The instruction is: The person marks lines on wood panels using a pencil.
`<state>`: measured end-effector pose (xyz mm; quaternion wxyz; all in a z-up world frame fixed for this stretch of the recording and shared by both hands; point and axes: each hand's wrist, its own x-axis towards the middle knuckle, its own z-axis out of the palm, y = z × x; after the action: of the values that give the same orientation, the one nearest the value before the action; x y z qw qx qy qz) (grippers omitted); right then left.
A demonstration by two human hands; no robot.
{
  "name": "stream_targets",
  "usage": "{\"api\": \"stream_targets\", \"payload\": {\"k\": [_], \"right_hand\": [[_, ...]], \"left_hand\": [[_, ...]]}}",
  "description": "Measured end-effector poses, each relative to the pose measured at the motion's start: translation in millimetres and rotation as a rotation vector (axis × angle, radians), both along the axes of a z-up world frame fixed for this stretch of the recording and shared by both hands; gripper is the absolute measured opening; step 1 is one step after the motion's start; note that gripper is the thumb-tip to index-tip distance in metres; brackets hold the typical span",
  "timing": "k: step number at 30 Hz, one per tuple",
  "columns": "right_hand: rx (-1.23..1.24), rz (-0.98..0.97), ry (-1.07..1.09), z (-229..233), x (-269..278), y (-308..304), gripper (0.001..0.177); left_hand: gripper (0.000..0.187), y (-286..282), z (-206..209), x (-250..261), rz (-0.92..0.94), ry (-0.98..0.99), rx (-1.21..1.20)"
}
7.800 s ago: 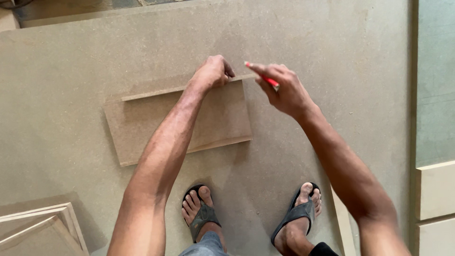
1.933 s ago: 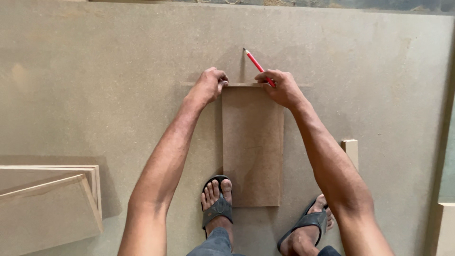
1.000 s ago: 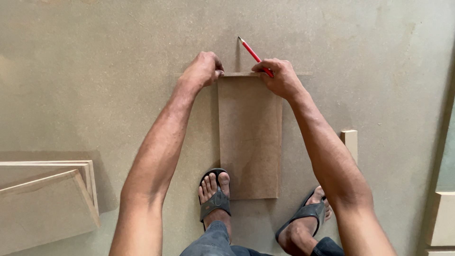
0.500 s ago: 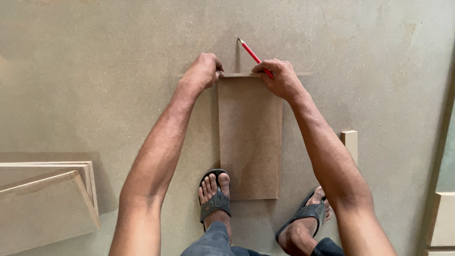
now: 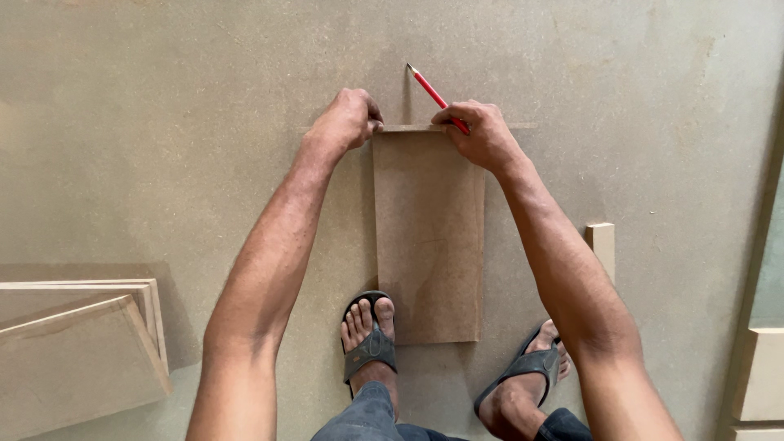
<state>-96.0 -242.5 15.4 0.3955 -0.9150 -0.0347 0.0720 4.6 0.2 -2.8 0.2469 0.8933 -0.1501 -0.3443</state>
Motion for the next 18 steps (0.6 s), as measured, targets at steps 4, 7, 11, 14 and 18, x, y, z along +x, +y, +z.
{"api": "stream_targets", "payload": {"k": [4, 7, 11, 14, 18], "right_hand": [[-0.010, 0.003, 0.009, 0.0, 1.1, -0.2, 0.017], [0.019, -0.003, -0.004, 0.9, 0.2, 0.3, 0.019], [0.023, -0.010, 0.009, 1.4, 0.7, 1.4, 0.018], [0.012, -0.013, 0.009, 0.3, -1.2, 1.0, 0.018], [-0.041, 0.047, -0.159, 4.0, -2.4, 3.0, 0.034]], "left_hand": [[0.019, -3.8, 0.9, 0.0, 0.023, 0.055, 0.031], [0.022, -6.9, 6.4, 2.0, -0.002, 0.083, 0.052], [0.024, -9.9, 16.5, 0.2, -0.003, 0.084, 0.079], [0.024, -8.4, 18.8, 3.6, -0.062, 0.026, 0.087], [0.025, -15.4, 8.4, 7.5, -0.061, 0.040, 0.150]]}}
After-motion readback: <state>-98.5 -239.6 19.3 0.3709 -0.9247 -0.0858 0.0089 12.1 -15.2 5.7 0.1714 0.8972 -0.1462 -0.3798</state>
